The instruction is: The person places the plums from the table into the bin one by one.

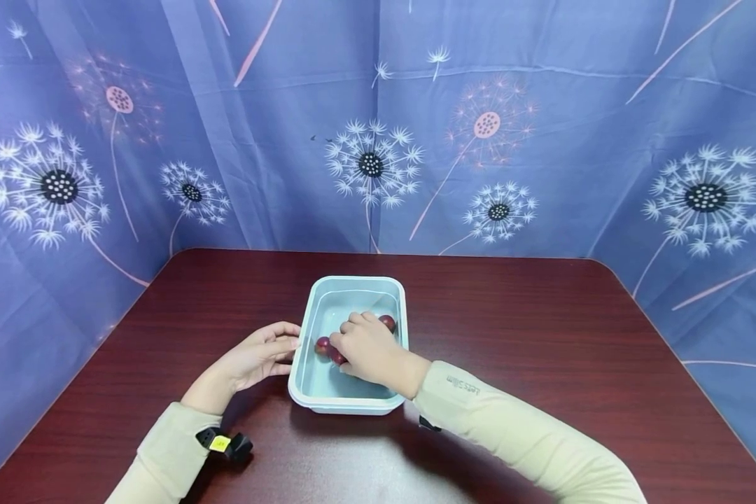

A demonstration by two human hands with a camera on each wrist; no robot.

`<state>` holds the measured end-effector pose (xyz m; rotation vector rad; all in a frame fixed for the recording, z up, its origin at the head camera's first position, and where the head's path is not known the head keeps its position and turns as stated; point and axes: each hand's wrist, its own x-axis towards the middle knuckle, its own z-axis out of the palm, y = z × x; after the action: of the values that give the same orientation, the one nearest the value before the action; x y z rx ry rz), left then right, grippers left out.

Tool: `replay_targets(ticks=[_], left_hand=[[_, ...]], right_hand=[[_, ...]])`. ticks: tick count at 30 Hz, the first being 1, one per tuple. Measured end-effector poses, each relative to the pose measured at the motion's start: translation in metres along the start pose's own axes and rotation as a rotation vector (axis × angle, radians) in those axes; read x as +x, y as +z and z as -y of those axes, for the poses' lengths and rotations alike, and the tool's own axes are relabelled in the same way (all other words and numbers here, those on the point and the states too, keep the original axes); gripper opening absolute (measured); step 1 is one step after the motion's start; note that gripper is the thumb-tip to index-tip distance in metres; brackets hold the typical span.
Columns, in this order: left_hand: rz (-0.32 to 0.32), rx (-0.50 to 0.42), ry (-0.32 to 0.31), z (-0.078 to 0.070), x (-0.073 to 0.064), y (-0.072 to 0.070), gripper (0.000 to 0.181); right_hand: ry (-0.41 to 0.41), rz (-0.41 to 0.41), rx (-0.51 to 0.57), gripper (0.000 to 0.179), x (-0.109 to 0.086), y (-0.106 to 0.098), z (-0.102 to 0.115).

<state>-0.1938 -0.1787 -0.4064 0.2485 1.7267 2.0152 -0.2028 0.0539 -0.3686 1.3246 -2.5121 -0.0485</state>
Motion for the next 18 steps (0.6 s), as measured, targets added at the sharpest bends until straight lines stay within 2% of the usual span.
replay_targets(ticks=[9,18], left_hand=[[-0.007,-0.001,-0.014,0.000,0.001,0.002,0.024],[-0.004,0.006,-0.008,0.000,0.001,0.000,0.025]], right_hand=[[0.007,0.045,0.007,0.033,0.001,0.008,0.000],[-0.029,-0.021,-0.068,0.033,0.002,0.014,-0.001]])
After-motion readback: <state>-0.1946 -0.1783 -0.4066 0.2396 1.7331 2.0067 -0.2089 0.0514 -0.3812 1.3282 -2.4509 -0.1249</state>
